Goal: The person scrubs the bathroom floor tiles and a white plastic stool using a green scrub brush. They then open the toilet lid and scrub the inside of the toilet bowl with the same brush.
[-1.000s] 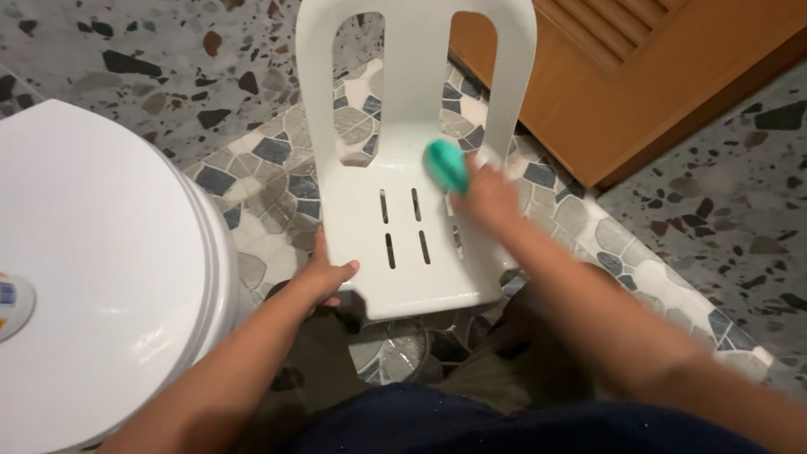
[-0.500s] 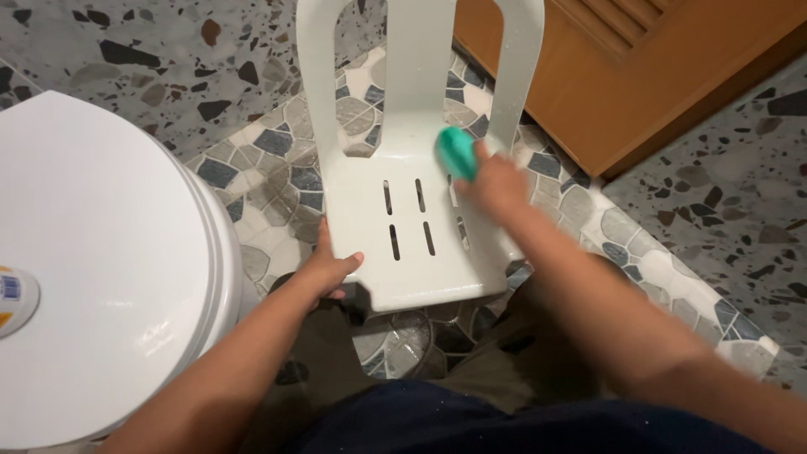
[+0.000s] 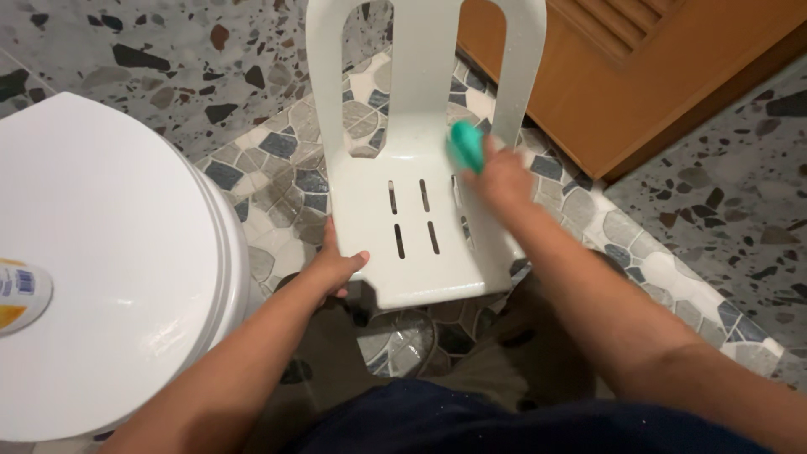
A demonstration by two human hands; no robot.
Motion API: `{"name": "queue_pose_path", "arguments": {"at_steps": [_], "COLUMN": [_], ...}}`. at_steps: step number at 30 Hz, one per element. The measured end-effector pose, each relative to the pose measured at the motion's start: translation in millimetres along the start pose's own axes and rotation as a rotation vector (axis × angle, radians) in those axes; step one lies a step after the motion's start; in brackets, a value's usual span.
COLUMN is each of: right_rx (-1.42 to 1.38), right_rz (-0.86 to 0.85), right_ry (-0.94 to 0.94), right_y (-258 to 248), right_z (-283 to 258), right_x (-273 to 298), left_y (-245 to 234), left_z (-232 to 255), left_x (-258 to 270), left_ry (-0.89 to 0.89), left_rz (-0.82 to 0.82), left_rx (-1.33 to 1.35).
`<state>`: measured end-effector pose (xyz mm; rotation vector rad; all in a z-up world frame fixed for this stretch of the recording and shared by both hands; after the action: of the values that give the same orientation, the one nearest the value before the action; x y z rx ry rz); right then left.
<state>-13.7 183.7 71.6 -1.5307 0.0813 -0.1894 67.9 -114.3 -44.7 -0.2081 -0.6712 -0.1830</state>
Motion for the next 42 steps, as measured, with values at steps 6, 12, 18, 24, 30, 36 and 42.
{"name": "queue_pose_path", "arguments": {"at_steps": [6, 12, 18, 24, 30, 36, 42], "right_rx": [-0.187, -0.506, -0.442, -0.495, -0.689, -0.463, -0.452], "right_rz": [-0.100, 0.283, 0.587, 0.486, 0.594, 0.462, 0.322], "right_ry": [-0.322, -0.008, -0.188, -0.226, 0.101, -0.211, -0.042], "right_y": [31.7, -77.8, -124.5, -105.6, -123.2, -113.0, -125.0], "right_z": [-94.9, -40.2, -113.2, -131.3, -19.3, -136.2, -106.8], "right_x": [50.1, -36.8, -65.2, -63.0, -70.9, -75.4, -108.8], "left_y": [-1.5, -0.7, -1.8, -6.4, -9.2, -6.3, -8.9], "left_z": [-6.2, -29.3, -54.9, -56.4, -54.4, -49.0, -49.9], "left_x": [-11.6, -48.1, -92.2, -90.4, -91.2, -100.6, -99.8], "left_ry": [0.000, 0.216, 0.288, 0.292, 0.263, 0.463, 0.339], "left_rz": [0.006, 0.037, 0.031, 0.052, 0.073, 0.037, 0.015], "left_rx": [-0.024, -0.026, -0.032, -0.178, -0.243, -0.233, -0.280]}}
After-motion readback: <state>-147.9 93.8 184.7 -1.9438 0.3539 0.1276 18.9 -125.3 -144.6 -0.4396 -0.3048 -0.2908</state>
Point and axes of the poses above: each hand's wrist, its own x-axis away from the middle knuckle, its own y-axis out of the palm, z = x × y, the point moved 6 cm from there along -x, towards the middle knuckle, and after that the axes turned 10 degrees about x, right-handed, at the moved point
